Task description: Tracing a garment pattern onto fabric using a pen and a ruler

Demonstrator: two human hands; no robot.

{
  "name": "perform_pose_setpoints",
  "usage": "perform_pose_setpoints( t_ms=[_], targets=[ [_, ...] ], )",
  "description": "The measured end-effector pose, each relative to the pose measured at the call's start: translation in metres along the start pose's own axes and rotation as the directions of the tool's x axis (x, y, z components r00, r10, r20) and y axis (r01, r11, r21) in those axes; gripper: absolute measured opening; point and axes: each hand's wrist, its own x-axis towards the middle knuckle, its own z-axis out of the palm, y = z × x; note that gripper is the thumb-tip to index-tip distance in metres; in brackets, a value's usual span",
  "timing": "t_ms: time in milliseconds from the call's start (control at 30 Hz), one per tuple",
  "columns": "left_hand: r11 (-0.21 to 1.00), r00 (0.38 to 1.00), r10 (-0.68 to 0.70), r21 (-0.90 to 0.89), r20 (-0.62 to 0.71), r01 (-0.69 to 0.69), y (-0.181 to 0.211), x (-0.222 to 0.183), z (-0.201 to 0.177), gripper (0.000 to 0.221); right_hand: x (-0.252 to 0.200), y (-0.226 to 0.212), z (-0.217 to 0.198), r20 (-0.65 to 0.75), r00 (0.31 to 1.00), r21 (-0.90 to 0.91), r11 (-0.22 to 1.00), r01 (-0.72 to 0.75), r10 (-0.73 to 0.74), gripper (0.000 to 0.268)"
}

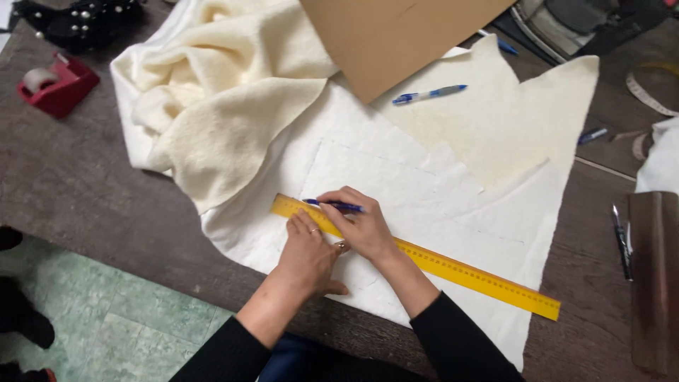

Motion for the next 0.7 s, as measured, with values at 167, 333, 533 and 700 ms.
perform_pose_setpoints(
  t_ms=[167, 333, 533, 700],
  targets=[
    [1.0, 0.999, 0.009, -0.022, 0.036, -0.008, 0.003, 0.006, 0.003, 0.092, 0.008, 0.006, 0.013, 0.09, 0.996, -0.021, 1.0, -0.006, 0.008, 0.015],
    [1.0, 0.997, 0.006, -0.026, 0.083, -0.004, 0.004, 0.006, -0.003, 0.09, 0.007, 0.006, 0.01, 0.12, 0.992, -0.07, 0.997, 0.034, -0.025, 0.015],
    [1.0, 0.995, 0.002, -0.024, 0.099, 0.0, 0.006, 0.005, -0.005, 0.09, 0.01, 0.003, 0.008, 0.145, 0.989, -0.08, 0.996, 0.05, -0.038, 0.011],
    [0.999, 0.992, 0.006, -0.036, 0.125, -0.001, 0.004, 0.003, -0.014, 0.089, 0.003, -0.003, -0.005, 0.144, 0.99, -0.099, 0.995, 0.014, 0.001, 0.01]
  ],
)
